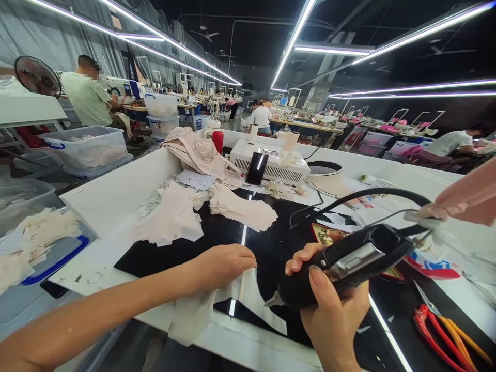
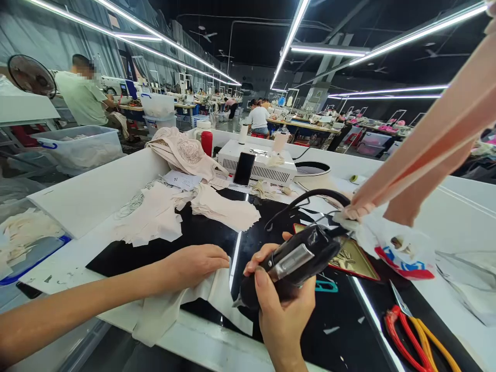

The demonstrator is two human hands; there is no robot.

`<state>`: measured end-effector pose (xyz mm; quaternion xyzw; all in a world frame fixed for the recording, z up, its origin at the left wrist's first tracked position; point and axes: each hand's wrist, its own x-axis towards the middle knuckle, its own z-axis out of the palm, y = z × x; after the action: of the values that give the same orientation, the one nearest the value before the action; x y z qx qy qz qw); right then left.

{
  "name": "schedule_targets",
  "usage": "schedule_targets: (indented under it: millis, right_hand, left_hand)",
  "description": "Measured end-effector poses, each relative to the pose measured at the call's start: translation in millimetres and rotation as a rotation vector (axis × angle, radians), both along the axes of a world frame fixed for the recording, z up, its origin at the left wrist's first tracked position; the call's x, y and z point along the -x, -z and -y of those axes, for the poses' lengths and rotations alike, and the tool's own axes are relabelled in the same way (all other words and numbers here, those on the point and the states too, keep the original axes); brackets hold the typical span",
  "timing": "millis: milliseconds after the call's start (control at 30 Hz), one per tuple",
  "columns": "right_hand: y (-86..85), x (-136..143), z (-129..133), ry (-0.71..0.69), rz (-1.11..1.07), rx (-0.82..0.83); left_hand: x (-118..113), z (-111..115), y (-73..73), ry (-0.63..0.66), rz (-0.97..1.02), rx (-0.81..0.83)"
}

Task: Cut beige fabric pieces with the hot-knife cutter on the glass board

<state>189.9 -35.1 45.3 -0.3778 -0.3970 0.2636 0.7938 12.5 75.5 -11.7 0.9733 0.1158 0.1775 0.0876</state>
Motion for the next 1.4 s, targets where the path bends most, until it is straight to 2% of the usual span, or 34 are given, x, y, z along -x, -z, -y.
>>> schedule_targets:
  millis: [200, 433, 667, 1033, 1200, 1400]
  right_hand:
    - [4.3, -3, 14, -0.022, 0.047, -0.004]
    - [8.2, -7, 20, -0.036, 0.047, -0.005]
    - [1.6, -2, 18, -0.01, 0.027, -0.023]
    - [-2.1, -5, 21, 0.035, 0.036, 0.049]
    - [-12.3, 0, 8, 0.064, -0.014, 0.037]
    - [-15.5, 8, -35, 0.095, -0.008, -0.055]
  left_hand:
    - [-14, -11, 1.9, 0.106, -0.022, -0.007]
    - [-3, -13, 8.9, 0.074, 0.012, 0.045]
    - [8, -12, 8.3, 0.056, 0.039, 0.146]
    - [18, -7, 6.0, 0.084, 0.001, 0.086]
    - [20, -5, 14.5, 0.066, 0.007, 0.12]
    - [20, -3, 18.8, 0.051, 0.082, 0.195]
